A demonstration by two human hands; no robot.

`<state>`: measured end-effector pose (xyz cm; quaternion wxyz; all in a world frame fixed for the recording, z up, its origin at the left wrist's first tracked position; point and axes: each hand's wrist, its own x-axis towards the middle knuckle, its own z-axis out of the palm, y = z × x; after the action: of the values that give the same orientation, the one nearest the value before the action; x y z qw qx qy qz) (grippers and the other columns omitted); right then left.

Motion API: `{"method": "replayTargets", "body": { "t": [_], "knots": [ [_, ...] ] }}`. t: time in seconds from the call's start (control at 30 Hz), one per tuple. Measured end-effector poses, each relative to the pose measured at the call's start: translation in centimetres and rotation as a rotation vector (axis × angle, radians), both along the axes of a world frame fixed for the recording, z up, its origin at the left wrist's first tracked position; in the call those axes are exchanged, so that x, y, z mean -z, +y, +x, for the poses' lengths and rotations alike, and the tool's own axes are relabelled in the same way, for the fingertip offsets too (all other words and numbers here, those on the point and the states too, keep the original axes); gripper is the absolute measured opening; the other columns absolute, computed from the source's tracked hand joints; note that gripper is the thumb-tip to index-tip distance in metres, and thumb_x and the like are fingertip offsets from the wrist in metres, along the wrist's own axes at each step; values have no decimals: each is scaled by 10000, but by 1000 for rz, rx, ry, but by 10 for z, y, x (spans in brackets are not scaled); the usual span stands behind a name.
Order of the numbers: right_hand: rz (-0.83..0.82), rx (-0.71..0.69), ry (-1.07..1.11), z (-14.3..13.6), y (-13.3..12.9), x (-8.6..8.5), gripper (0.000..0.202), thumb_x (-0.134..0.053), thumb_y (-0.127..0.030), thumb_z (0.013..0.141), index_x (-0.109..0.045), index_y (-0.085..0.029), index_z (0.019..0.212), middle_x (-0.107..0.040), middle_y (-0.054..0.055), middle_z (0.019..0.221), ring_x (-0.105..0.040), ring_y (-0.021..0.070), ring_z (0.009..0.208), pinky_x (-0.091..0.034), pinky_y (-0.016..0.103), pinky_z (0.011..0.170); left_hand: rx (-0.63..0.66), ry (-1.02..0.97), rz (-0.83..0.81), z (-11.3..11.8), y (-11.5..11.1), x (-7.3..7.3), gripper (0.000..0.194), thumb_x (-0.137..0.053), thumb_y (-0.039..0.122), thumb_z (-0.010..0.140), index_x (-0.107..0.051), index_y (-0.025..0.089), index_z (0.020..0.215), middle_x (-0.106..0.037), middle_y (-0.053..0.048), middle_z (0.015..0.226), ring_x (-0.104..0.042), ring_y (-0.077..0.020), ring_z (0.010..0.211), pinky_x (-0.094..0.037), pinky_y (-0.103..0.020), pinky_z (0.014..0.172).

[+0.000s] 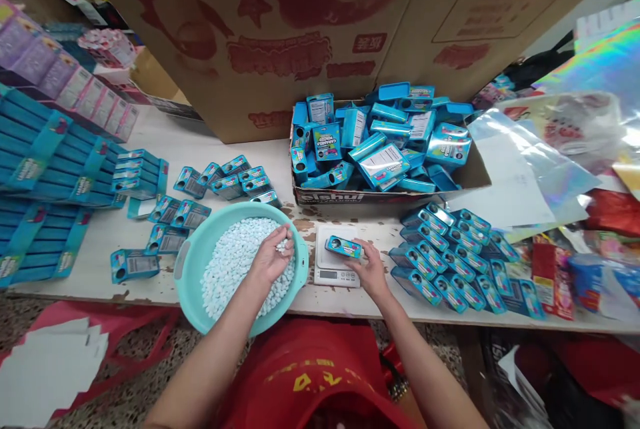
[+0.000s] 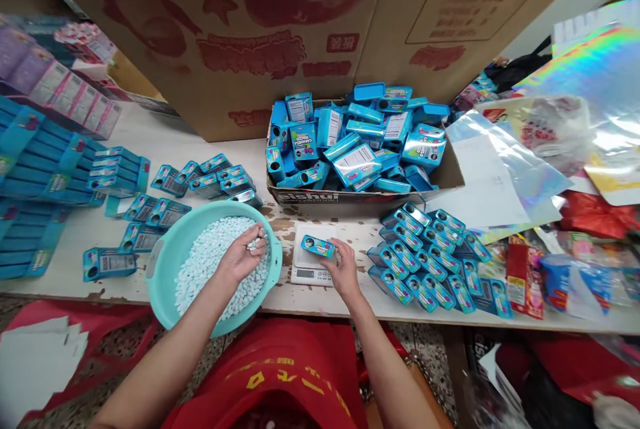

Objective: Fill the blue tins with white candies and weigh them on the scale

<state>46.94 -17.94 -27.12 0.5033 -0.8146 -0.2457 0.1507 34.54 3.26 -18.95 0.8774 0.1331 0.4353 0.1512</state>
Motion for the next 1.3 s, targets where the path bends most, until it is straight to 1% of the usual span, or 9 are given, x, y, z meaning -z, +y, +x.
{"method": "replayTargets", "body": {
  "t": [0.1,0.2,0.3,0.4,0.73,0.83,1.0,1.17,1.3],
  "knots": [
    [-114,1,-342,-2,-27,-18,424,-601,-495,797,-574,-222,1121,-567,113,1153,-496,270,1090,-382,457,923,8,10,-35,1,0,0,205,-399,139,915,-564,102,799,-415,31,513,-342,-40,371,-250,-123,313],
    [-347,220,-690,-2,-65,-30,361,-561,-478,842,-593,-178,1040,-567,140,1065,-497,283,1013,-373,446,858,11,62,-65,0,1,1,315,-416,288,927,-518,123,679,-376,28,479,-343,-58,371,-254,-139,309],
    [-634,370,-822,1,-97,-29,341,-516,-488,862,-637,-169,846,-555,147,976,-464,291,929,-346,411,751,27,98,-62,-2,2,5,256,-435,266,917,-543,118,738,-465,-4,556,-403,-63,414,-286,-133,329],
    [-753,340,-828,2,-110,-22,330,-502,-458,871,-643,-190,740,-544,134,992,-422,291,930,-308,388,711,73,104,-35,-2,2,9,185,-442,211,905,-570,116,810,-439,12,536,-388,-63,399,-286,-135,327],
    [-646,74,-747,-12,-95,-16,288,-398,-385,937,-579,-200,810,-607,108,961,-500,233,824,-336,333,682,278,94,186,-1,1,14,152,-640,187,757,-602,105,879,-483,19,545,-441,-63,421,-311,-137,360],
    [-587,42,-729,-13,-93,-10,287,-369,-408,947,-550,-193,888,-610,104,909,-513,237,821,-365,331,702,327,46,225,3,-4,14,200,-676,287,740,-591,113,788,-411,48,465,-375,-56,369,-247,-144,335],
    [-527,38,-716,-13,-96,-3,292,-345,-412,952,-526,-183,965,-604,108,884,-508,245,812,-385,341,718,393,117,327,14,-17,8,255,-706,321,688,-591,107,764,-517,2,592,-432,-50,424,-237,-144,350],
    [-512,39,-738,-14,-96,-1,243,-383,-375,940,-536,-188,909,-595,119,908,-490,245,817,-394,342,717,593,194,521,28,-25,5,235,-666,350,702,-537,162,758,-450,52,495,-277,-38,341,-120,-175,366],
    [-520,50,-735,-15,-96,1,222,-396,-350,929,-552,-196,895,-595,127,943,-489,250,822,-392,355,714,761,211,918,39,-29,4,221,-642,344,719,-531,176,626,-434,38,471,-351,-92,446,-231,-201,458]
  ]
}}
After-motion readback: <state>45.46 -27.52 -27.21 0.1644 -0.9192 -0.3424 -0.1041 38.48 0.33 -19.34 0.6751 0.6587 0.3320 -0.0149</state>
